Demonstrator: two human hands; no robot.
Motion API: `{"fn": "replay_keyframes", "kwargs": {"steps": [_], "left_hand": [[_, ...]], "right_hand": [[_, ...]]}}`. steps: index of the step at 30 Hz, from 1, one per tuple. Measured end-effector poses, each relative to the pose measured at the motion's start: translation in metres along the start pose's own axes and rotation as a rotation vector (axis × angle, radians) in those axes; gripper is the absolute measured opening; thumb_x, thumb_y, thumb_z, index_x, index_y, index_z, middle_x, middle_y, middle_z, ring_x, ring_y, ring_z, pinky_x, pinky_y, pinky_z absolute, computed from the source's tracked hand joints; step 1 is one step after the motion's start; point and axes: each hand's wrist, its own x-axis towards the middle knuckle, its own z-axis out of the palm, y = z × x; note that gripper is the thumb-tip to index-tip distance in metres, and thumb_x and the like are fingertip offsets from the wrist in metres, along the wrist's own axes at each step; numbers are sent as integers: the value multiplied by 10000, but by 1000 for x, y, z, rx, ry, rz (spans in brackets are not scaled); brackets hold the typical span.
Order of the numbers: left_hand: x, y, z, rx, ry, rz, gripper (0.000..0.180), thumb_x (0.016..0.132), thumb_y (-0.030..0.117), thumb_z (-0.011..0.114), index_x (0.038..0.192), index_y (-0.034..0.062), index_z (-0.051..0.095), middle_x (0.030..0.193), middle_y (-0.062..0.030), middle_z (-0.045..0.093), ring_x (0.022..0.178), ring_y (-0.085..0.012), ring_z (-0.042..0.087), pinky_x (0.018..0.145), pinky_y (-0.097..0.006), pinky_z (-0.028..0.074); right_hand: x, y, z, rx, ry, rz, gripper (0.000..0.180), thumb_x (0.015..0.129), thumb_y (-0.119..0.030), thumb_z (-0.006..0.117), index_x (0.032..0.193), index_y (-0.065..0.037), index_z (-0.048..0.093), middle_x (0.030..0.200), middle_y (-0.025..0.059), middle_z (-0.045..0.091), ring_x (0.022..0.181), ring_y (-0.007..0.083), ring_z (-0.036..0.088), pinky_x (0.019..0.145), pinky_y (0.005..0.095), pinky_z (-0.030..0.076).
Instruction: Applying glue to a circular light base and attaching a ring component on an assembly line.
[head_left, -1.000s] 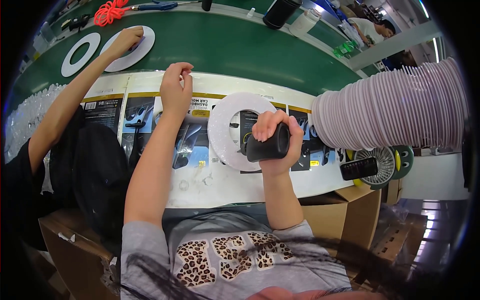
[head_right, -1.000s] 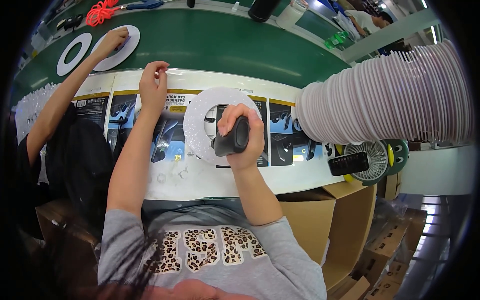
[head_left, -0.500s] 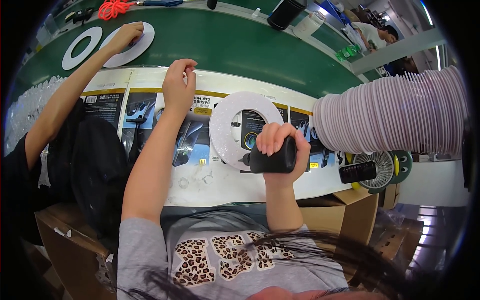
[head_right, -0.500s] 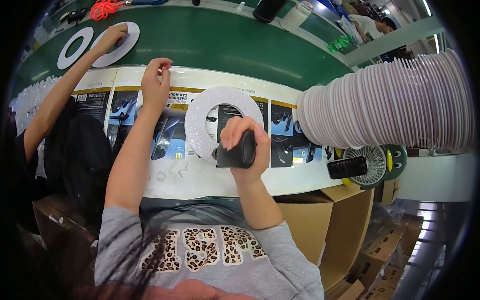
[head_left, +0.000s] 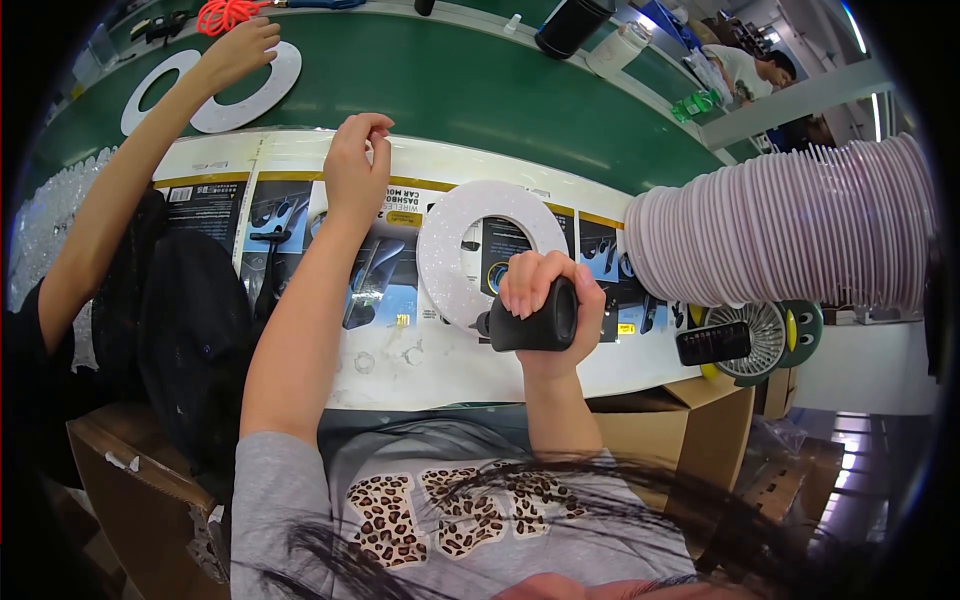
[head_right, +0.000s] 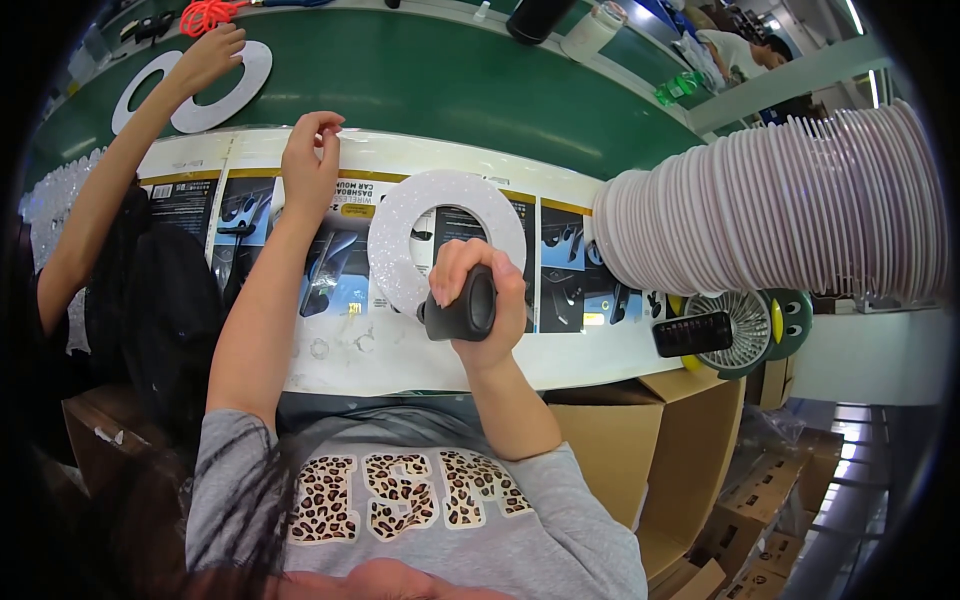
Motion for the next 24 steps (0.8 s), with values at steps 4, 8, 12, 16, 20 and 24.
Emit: {"fn": "replay_keyframes", "kwargs": {"steps": [4, 8, 12, 16, 20, 24], "left_hand": [[-1, 0, -1, 11, -13, -14, 148, 867, 13, 487, 958, 28, 602, 903, -94, 623, 816, -208, 616, 688, -299, 478], [-1, 4, 1, -39, 30, -6, 120, 831, 24, 500, 906, 32, 593, 842, -98, 601, 767, -240, 584, 671, -331, 472], [-1, 3, -1, -44, 26, -27, 127, 830, 20, 501, 911, 37, 598, 855, -89, 606, 774, -225, 591, 674, -323, 479], [-1, 2, 1, -44, 19, -36, 129, 832, 21, 505, 918, 37, 600, 867, -87, 608, 783, -219, 596, 678, -319, 481], [0, 3, 0, -40, 5, -44, 132, 834, 22, 506, 924, 36, 601, 872, -89, 610, 794, -223, 600, 680, -320, 482], [-1, 2, 0, -36, 15, -38, 140, 845, 17, 498, 936, 35, 604, 886, -91, 615, 807, -226, 604, 683, -318, 479]], "right_hand": [[-1, 3, -1, -1, -10, 4, 423, 943, -332, 281, 656, -59, 427, 596, 56, 422, 601, 149, 402, 586, 275, 358], [-1, -2, -2, 20, 45, 10, 407, 941, -324, 286, 661, -60, 420, 604, 56, 419, 612, 154, 403, 595, 282, 358], [5, -22, -14, 160, 82, -71, 360, 934, -311, 310, 671, -80, 392, 628, 49, 393, 620, 161, 371, 606, 296, 349], [10, -48, -32, 181, 156, -169, 329, 919, -293, 338, 674, -79, 392, 642, 48, 387, 630, 158, 363, 615, 297, 349], [12, -56, -54, 46, 243, -279, 317, 912, -279, 332, 682, -72, 399, 644, 48, 391, 643, 154, 380, 630, 291, 359], [16, -51, -65, -62, 305, -306, 351, 930, -298, 309, 690, -63, 413, 642, 54, 399, 637, 155, 389, 626, 293, 365]]}}
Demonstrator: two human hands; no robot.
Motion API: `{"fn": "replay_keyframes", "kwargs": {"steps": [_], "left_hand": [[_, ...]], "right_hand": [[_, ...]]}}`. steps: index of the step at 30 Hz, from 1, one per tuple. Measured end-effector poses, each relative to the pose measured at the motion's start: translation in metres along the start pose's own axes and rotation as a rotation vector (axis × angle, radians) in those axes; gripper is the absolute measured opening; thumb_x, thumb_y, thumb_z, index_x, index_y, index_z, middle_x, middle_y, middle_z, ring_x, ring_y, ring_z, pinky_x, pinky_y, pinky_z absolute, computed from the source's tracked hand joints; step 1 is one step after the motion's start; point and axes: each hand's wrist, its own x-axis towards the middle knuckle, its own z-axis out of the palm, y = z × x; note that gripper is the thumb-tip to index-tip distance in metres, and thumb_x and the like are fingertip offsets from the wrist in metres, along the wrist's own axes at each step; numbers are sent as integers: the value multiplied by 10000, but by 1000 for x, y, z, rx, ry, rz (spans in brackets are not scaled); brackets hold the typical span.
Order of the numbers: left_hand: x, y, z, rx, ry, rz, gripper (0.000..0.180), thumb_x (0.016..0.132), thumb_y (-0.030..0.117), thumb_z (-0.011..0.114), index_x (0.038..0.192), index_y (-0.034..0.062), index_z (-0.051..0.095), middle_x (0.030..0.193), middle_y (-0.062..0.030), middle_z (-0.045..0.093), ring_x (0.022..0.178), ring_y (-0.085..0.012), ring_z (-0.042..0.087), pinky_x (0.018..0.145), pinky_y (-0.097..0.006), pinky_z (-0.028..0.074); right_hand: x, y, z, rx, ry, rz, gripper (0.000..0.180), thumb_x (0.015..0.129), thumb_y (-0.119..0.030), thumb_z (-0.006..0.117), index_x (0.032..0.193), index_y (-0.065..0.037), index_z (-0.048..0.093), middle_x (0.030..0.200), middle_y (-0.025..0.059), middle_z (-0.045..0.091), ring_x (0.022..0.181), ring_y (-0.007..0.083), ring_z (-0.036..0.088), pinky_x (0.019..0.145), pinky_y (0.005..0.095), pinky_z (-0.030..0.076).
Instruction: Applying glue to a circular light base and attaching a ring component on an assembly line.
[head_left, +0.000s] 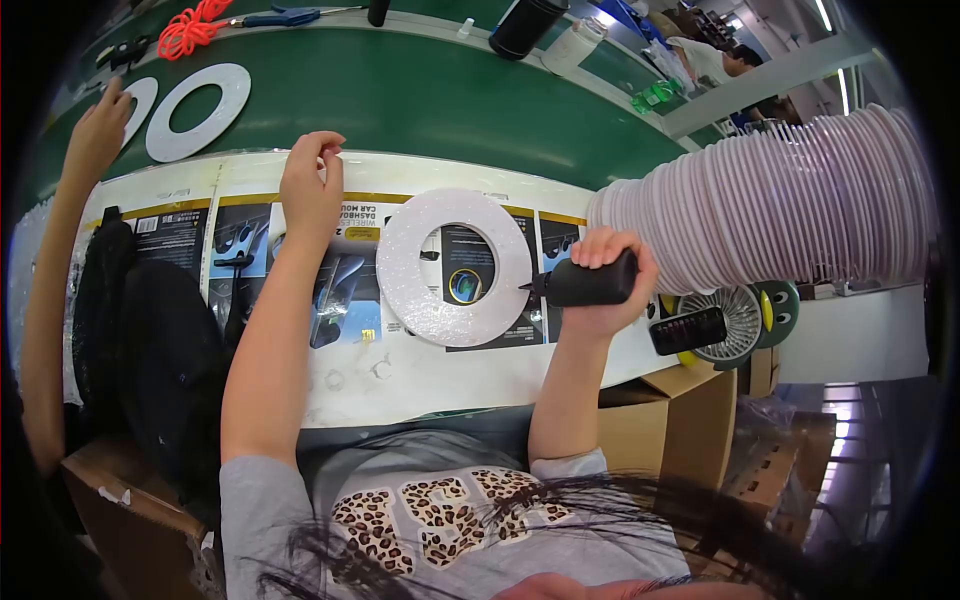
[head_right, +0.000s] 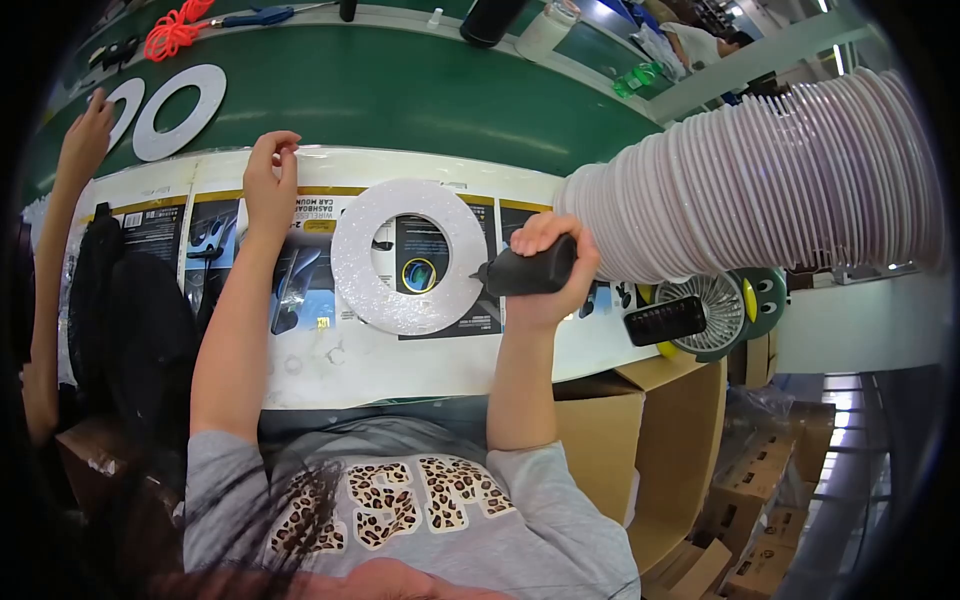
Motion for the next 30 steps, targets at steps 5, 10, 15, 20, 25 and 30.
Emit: {"fn": "replay_keyframes", "kwargs": {"steps": [5, 10, 15, 20, 25, 30], "left_hand": [[0, 2, -1, -7, -14, -21, 142, 853, 15, 494, 940, 36, 605, 895, -91, 618, 819, -223, 607, 685, -313, 476], [0, 2, -1, -2, -18, -28, 145, 856, 16, 491, 944, 35, 604, 902, -90, 619, 825, -220, 609, 690, -310, 477], [0, 2, 0, -6, -22, -26, 150, 852, 13, 489, 946, 33, 603, 899, -89, 615, 822, -216, 608, 694, -306, 477], [0, 1, -2, 1, -27, -29, 153, 847, 13, 489, 946, 35, 603, 896, -87, 613, 821, -211, 607, 696, -303, 478], [0, 0, -1, -6, -27, -37, 152, 850, 16, 489, 947, 39, 603, 897, -84, 615, 823, -210, 607, 696, -301, 477], [0, 0, -1, -3, -29, -36, 149, 853, 15, 489, 947, 40, 601, 899, -80, 615, 823, -206, 606, 690, -299, 474]], "right_hand": [[4, 3, -17, -119, -15, -13, 382, 944, -323, 299, 692, -62, 420, 637, 64, 423, 612, 155, 413, 605, 284, 374], [5, 6, -24, -134, -10, -14, 396, 950, -334, 295, 694, -64, 429, 639, 67, 441, 608, 150, 433, 611, 283, 385], [6, 7, -26, -118, -5, -9, 391, 946, -334, 303, 692, -65, 430, 632, 66, 438, 604, 149, 435, 612, 282, 388], [6, 9, -30, -95, 6, 9, 383, 944, -330, 301, 696, -65, 426, 639, 69, 440, 608, 152, 434, 619, 289, 389], [13, -4, -22, -74, 28, 3, 367, 943, -318, 299, 711, -60, 419, 654, 76, 441, 626, 163, 435, 627, 299, 388], [36, -5, -10, -46, 4, -35, 338, 918, -305, 335, 715, -54, 437, 659, 67, 422, 642, 174, 406, 641, 300, 373]]}}
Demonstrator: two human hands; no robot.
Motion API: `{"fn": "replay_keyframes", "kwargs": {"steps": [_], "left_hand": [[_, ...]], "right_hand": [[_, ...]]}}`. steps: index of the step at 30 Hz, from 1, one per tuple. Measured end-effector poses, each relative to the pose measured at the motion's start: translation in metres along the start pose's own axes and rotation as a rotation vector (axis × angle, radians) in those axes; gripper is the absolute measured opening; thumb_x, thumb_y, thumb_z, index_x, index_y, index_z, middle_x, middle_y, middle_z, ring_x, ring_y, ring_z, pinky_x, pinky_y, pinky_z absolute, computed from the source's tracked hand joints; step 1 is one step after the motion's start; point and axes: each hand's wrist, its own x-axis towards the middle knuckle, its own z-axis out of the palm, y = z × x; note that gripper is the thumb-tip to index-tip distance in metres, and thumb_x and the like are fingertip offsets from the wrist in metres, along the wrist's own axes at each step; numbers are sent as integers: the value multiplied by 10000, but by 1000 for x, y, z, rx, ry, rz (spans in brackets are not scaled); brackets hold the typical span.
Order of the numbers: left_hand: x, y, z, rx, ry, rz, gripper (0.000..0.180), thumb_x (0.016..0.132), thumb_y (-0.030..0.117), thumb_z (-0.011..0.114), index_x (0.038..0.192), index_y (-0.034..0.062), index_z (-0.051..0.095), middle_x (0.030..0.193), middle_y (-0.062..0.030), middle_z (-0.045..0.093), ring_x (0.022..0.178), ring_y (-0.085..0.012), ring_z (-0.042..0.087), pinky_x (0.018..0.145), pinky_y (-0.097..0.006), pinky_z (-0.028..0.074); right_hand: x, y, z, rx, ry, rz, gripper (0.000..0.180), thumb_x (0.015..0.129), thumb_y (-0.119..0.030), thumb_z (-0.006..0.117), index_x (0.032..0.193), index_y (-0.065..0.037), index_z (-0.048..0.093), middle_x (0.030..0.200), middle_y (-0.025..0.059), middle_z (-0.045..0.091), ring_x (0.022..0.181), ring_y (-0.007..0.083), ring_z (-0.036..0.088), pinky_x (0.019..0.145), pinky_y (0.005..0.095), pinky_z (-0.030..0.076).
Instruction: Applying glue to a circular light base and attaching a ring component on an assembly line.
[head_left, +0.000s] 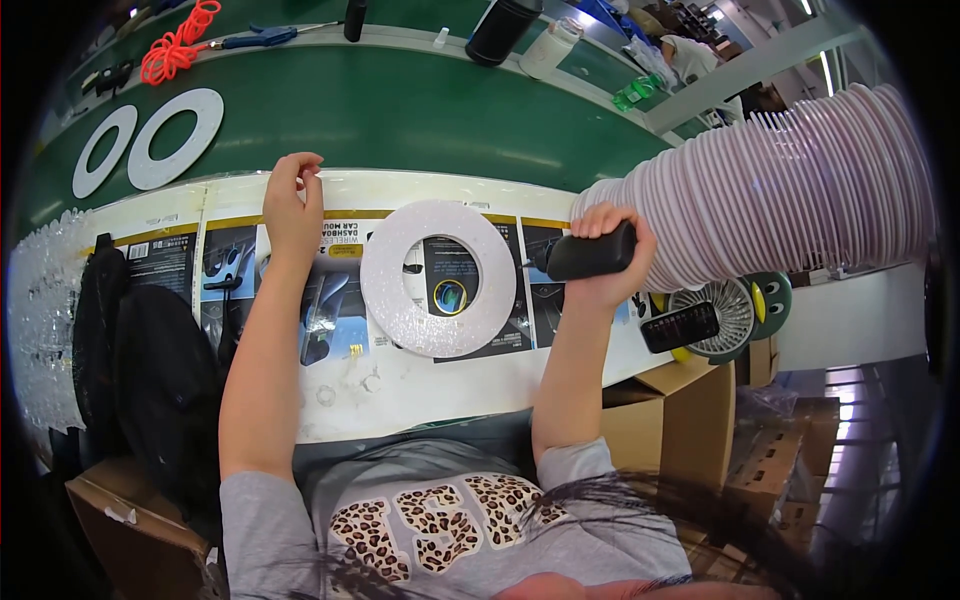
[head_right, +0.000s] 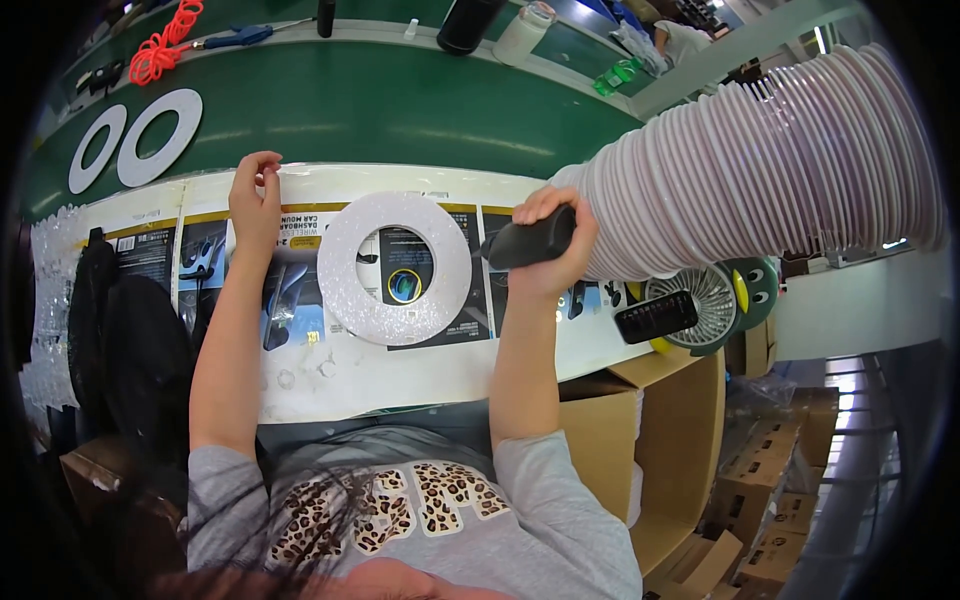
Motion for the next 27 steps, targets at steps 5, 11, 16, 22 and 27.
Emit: {"fn": "replay_keyframes", "kwargs": {"steps": [5, 11, 16, 22, 27], "left_hand": [[0, 2, -1, -10, 1, -8, 149, 853, 14, 488, 948, 40, 600, 898, -78, 613, 822, -200, 603, 688, -296, 471], [-1, 2, -1, -8, -3, -45, 154, 851, 14, 486, 955, 40, 597, 902, -74, 610, 819, -192, 598, 695, -293, 468], [-2, -1, -2, -22, 4, -42, 159, 855, 18, 480, 960, 41, 597, 905, -75, 611, 818, -192, 599, 698, -293, 468], [2, 7, 1, -14, 0, -39, 157, 857, 20, 480, 960, 41, 597, 904, -76, 611, 818, -191, 599, 698, -292, 470], [1, 0, 0, -31, 4, -49, 156, 855, 17, 483, 957, 41, 599, 903, -75, 612, 813, -189, 598, 697, -288, 470]], "right_hand": [[22, 19, 2, -27, -4, -46, 327, 913, -308, 356, 721, -54, 429, 649, 68, 423, 635, 174, 413, 630, 300, 380], [27, 34, -2, -25, 6, -6, 363, 928, -318, 349, 694, -53, 431, 626, 68, 430, 597, 156, 431, 588, 283, 379], [28, 41, -3, -55, -1, -3, 391, 938, -324, 350, 671, -53, 441, 602, 74, 442, 574, 152, 443, 570, 275, 380], [32, 41, -9, -37, 21, -2, 403, 940, -326, 348, 662, -52, 444, 586, 79, 438, 565, 154, 443, 560, 272, 384], [34, 48, -8, -81, 16, 18, 382, 928, -328, 343, 665, -60, 412, 591, 59, 401, 576, 155, 412, 561, 280, 370]]}}
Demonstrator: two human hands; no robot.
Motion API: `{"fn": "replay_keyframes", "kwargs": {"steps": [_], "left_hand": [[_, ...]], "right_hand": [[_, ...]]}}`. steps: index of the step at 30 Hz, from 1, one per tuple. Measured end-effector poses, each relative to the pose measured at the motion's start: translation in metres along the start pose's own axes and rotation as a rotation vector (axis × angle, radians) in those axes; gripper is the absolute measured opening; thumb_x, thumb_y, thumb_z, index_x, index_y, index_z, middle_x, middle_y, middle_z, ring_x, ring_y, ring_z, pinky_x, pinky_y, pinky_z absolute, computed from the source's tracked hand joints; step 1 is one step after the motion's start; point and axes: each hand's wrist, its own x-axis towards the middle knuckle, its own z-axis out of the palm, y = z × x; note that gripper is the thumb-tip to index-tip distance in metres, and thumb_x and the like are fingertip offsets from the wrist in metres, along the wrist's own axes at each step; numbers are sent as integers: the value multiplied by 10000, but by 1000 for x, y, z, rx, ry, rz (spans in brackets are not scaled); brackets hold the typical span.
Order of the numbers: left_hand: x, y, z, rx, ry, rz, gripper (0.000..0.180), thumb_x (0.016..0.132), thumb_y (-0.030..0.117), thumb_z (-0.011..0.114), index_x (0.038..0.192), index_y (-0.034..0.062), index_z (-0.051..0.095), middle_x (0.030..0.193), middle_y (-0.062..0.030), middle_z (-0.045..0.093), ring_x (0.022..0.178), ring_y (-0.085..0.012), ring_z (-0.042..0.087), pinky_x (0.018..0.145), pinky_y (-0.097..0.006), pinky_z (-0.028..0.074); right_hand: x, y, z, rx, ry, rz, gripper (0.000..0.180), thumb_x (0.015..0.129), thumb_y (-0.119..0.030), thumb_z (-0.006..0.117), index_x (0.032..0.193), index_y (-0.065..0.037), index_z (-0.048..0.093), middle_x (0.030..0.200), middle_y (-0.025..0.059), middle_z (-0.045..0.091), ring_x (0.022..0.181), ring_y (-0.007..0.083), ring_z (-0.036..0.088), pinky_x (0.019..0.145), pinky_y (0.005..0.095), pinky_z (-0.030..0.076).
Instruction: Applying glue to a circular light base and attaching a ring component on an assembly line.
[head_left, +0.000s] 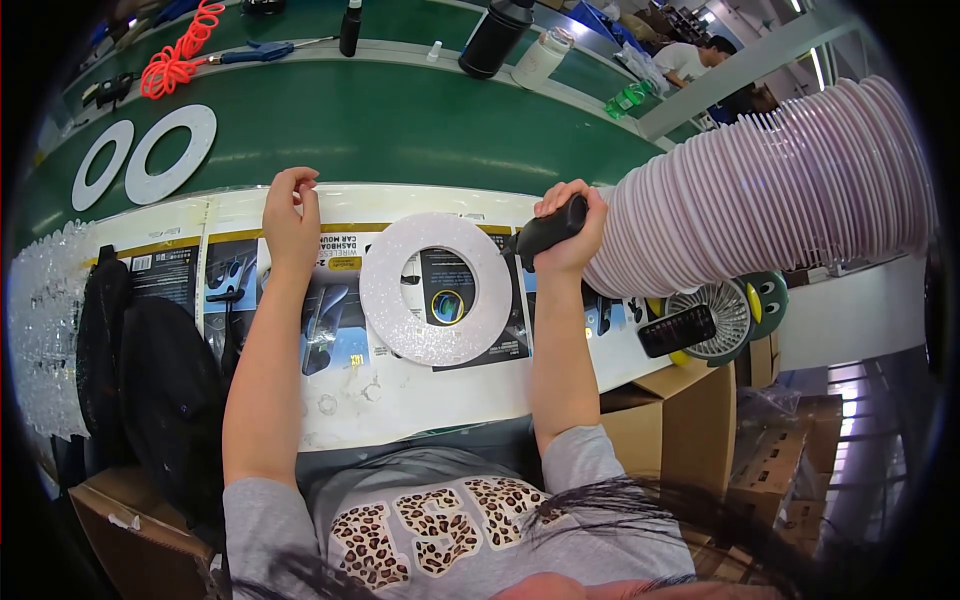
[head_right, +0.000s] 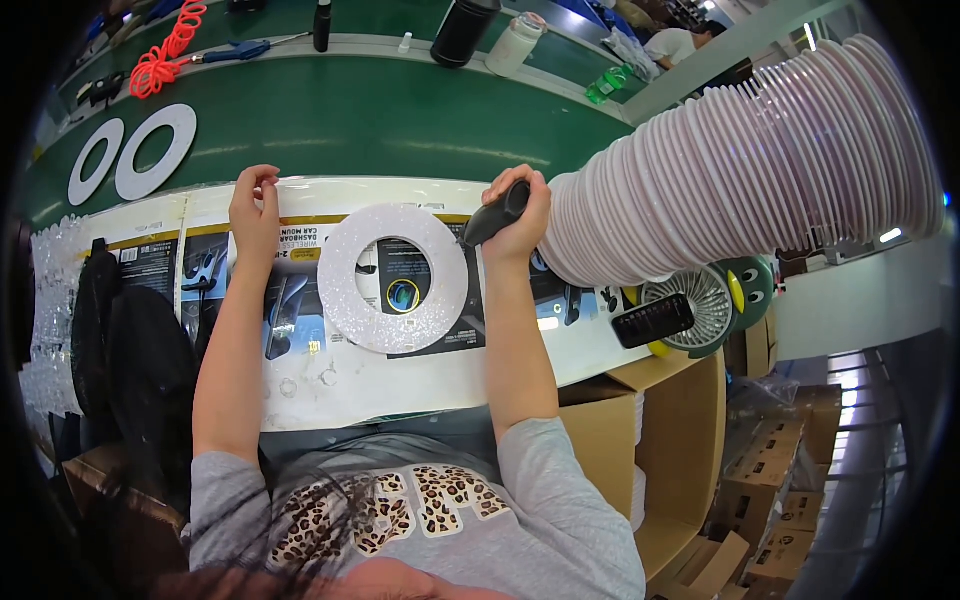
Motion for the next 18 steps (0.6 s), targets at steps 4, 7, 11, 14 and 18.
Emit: {"fn": "replay_keyframes", "kwargs": {"steps": [4, 7, 11, 14, 18], "left_hand": [[0, -2, 0, 3, 2, 16, 158, 853, 14, 484, 960, 40, 598, 902, -74, 613, 811, -187, 597, 698, -285, 469], [-1, 0, 0, 2, 7, 16, 159, 853, 14, 483, 960, 39, 597, 900, -75, 613, 811, -189, 597, 697, -286, 469], [-1, 1, -1, -11, 7, -2, 156, 853, 16, 484, 958, 38, 598, 895, -74, 612, 809, -189, 596, 693, -287, 468], [-1, 0, -1, -5, 5, -3, 156, 854, 17, 484, 959, 38, 598, 895, -73, 612, 810, -185, 596, 695, -286, 469], [-1, 1, 0, -2, -3, -10, 158, 854, 18, 484, 961, 38, 599, 898, -73, 612, 815, -186, 598, 699, -287, 470]], "right_hand": [[-1, 2, -1, -1, 10, 0, 379, 926, -325, 349, 663, -61, 412, 591, 60, 404, 578, 155, 418, 563, 281, 373], [-1, 2, -1, 4, 21, 7, 372, 925, -323, 354, 668, -61, 418, 592, 61, 407, 582, 156, 425, 568, 282, 376], [0, -3, 5, -14, 51, 1, 358, 924, -320, 361, 684, -62, 421, 606, 61, 416, 593, 158, 432, 580, 287, 380], [4, -9, 12, -24, 43, -14, 350, 926, -316, 361, 691, -63, 420, 614, 60, 419, 599, 158, 433, 588, 288, 380], [11, -7, 15, -33, 0, -19, 352, 929, -315, 360, 689, -65, 421, 613, 60, 419, 596, 155, 432, 591, 286, 376]]}}
